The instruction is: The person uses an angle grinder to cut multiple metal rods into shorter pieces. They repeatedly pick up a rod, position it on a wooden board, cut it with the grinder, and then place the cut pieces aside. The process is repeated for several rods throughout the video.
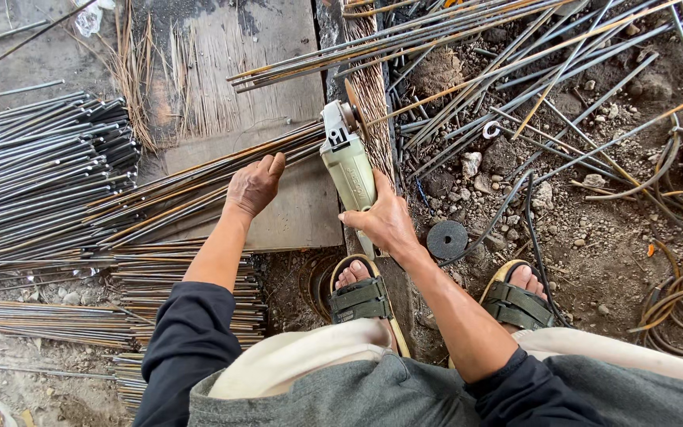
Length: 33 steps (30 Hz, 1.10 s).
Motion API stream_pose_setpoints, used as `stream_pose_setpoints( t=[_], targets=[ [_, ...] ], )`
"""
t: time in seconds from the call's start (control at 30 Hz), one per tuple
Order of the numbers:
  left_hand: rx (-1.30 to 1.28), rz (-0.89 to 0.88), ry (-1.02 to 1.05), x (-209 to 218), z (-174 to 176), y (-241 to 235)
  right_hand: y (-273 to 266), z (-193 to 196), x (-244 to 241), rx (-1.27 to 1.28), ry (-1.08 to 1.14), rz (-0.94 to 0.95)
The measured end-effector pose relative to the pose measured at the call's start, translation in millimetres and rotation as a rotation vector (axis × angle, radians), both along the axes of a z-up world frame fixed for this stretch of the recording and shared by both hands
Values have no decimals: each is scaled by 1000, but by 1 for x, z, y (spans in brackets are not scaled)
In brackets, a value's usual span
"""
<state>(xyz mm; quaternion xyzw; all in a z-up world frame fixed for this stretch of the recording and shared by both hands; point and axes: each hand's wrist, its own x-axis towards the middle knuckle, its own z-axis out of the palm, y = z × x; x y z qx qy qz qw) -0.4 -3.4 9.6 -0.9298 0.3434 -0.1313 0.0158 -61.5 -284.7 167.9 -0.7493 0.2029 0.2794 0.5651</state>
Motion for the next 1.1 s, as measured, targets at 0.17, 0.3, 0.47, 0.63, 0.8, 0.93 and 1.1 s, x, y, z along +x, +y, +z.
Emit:
stream_pose_setpoints(
  t=[0.17, 0.3, 0.47, 0.63, 0.8, 0.93, 1.1],
  targets=[
    [6, 21, -1, -1, -5, 0, -3, -5, 0, -21, 3, 28],
    [7, 22, -11, 1, -7, 0, 2, -6, 1, -10, 5, 14],
    [-11, 36, -3, 0, -5, -2, 6, -6, 2, 20, -7, 6],
    [-54, 51, 58, -1, -1, -6, 7, -8, 1, -10, -7, 20],
    [-44, 41, 50, -1, -14, 1, 7, -16, 1, -21, 17, 9],
    [17, 33, 22, 0, -12, 0, 6, -17, 1, -41, 31, 8],
    [8, 43, 90, 1, -15, 2, 4, -14, 2, -30, 38, 16]
  ],
)
